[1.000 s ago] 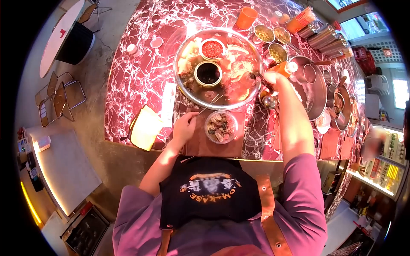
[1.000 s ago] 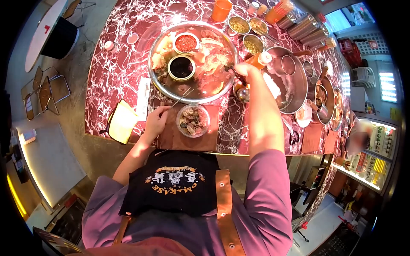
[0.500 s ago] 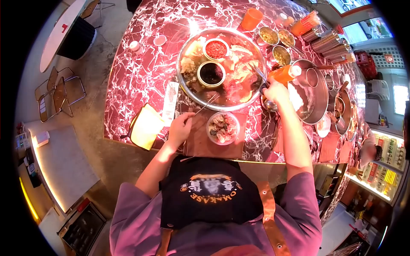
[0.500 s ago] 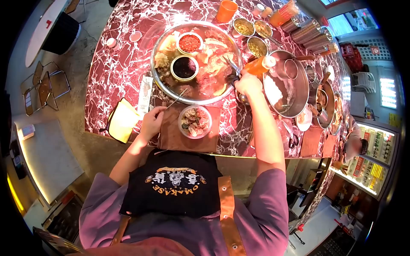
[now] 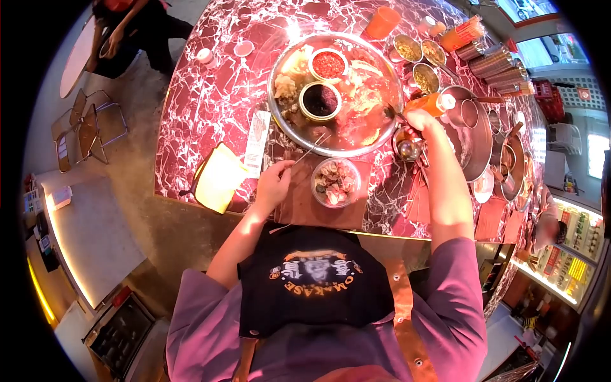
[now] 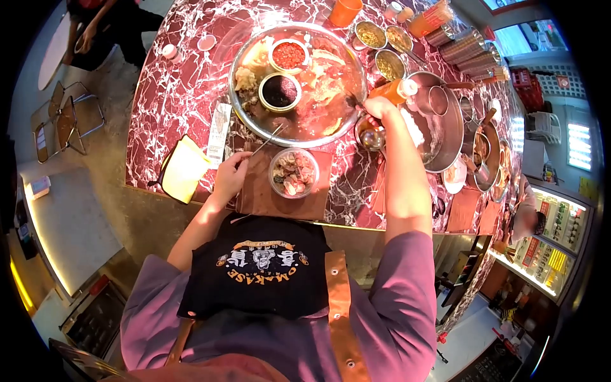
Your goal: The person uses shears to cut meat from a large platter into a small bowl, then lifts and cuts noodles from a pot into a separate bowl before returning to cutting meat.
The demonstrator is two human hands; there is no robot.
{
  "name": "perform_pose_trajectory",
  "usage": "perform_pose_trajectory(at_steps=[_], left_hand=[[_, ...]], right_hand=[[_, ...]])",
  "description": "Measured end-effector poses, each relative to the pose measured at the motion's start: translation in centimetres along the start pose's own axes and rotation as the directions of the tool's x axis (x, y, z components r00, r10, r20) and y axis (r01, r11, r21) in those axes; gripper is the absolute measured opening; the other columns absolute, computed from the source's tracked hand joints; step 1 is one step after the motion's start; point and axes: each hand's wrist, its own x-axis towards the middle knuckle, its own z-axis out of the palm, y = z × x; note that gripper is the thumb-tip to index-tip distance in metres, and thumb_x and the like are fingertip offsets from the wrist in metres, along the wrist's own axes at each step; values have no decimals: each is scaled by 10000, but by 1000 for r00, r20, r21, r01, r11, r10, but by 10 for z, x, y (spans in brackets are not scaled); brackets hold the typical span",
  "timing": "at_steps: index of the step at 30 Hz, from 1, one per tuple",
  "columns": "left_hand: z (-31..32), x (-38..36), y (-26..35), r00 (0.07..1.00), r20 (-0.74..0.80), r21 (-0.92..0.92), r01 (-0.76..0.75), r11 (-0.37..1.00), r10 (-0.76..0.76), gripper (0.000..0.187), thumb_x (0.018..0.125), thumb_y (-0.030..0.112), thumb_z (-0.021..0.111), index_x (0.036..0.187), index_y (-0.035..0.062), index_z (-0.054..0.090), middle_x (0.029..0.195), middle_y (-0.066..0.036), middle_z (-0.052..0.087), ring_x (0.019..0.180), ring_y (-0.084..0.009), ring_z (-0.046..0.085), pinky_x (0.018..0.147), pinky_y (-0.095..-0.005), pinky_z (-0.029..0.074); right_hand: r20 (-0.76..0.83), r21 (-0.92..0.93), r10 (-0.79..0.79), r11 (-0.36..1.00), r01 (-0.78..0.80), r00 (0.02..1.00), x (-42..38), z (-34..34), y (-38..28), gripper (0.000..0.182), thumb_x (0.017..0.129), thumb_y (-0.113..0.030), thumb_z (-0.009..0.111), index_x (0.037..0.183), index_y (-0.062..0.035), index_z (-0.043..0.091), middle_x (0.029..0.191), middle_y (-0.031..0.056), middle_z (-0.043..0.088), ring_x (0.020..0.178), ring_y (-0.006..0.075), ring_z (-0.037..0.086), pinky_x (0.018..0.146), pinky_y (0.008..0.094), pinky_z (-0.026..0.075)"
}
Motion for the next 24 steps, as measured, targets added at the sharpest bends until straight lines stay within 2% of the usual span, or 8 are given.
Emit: perform_pose_trajectory(at_steps=[4,5,6,10,14,19,21,24], left_hand=[[-5,1,2,1000,16,35,12,999,-13,259,951,138,571,1147,21,694,1005,-171,730,906,-298,712,792,-353,538],[-5,3,-3,1000,27,41,6,999,-7,262,951,145,565,1145,28,697,997,-173,728,895,-302,710,783,-353,537],[-6,3,-2,999,32,41,8,999,-10,262,951,145,565,1145,28,697,997,-173,728,895,-302,710,783,-353,537],[-9,9,-3,998,46,59,-34,998,31,264,948,146,564,1145,33,698,983,-174,727,877,-300,708,772,-356,535],[-10,14,7,998,59,77,-31,997,27,256,948,146,567,1138,40,701,985,-169,728,879,-298,706,777,-357,534],[-5,16,8,998,49,79,-49,996,45,252,952,153,567,1133,41,702,996,-162,729,904,-302,706,796,-358,534],[-5,14,9,997,62,90,-47,995,42,242,966,140,582,1155,37,693,939,-130,729,823,-198,689,741,-310,522],[-6,9,4,998,34,89,-62,994,59,243,964,141,585,1156,36,692,943,-137,731,834,-203,697,750,-309,524]], right_hand=[[-175,-67,-185,982,176,967,-52,6,34,208,924,-224,650,999,-35,692,727,67,630,563,148,550,530,315,444],[-294,-173,-366,929,328,883,-54,13,55,284,901,-195,666,1117,-11,682,883,104,697,751,183,640,697,326,510],[-283,-193,-287,952,239,915,-83,16,50,358,884,-180,668,1210,-31,652,1011,127,715,927,211,660,842,331,502],[-282,-260,-336,928,266,899,-129,38,71,528,835,-226,711,1335,-96,603,1135,216,701,1099,331,672,962,370,497],[-226,-361,-403,880,308,887,-151,78,58,557,792,-298,710,1319,-144,614,1168,180,702,1089,361,668,952,413,521],[-337,-567,-569,759,320,750,-132,137,25,558,820,-319,669,1343,-144,587,1049,231,707,1009,373,689,900,482,537],[-327,-578,-505,775,254,798,-122,141,13,545,826,-306,656,1336,-128,585,1101,224,699,1034,372,681,913,475,532],[-315,-610,-426,776,163,848,-110,137,10,524,837,-282,634,1330,-112,579,1139,219,695,1055,375,672,924,474,526]])
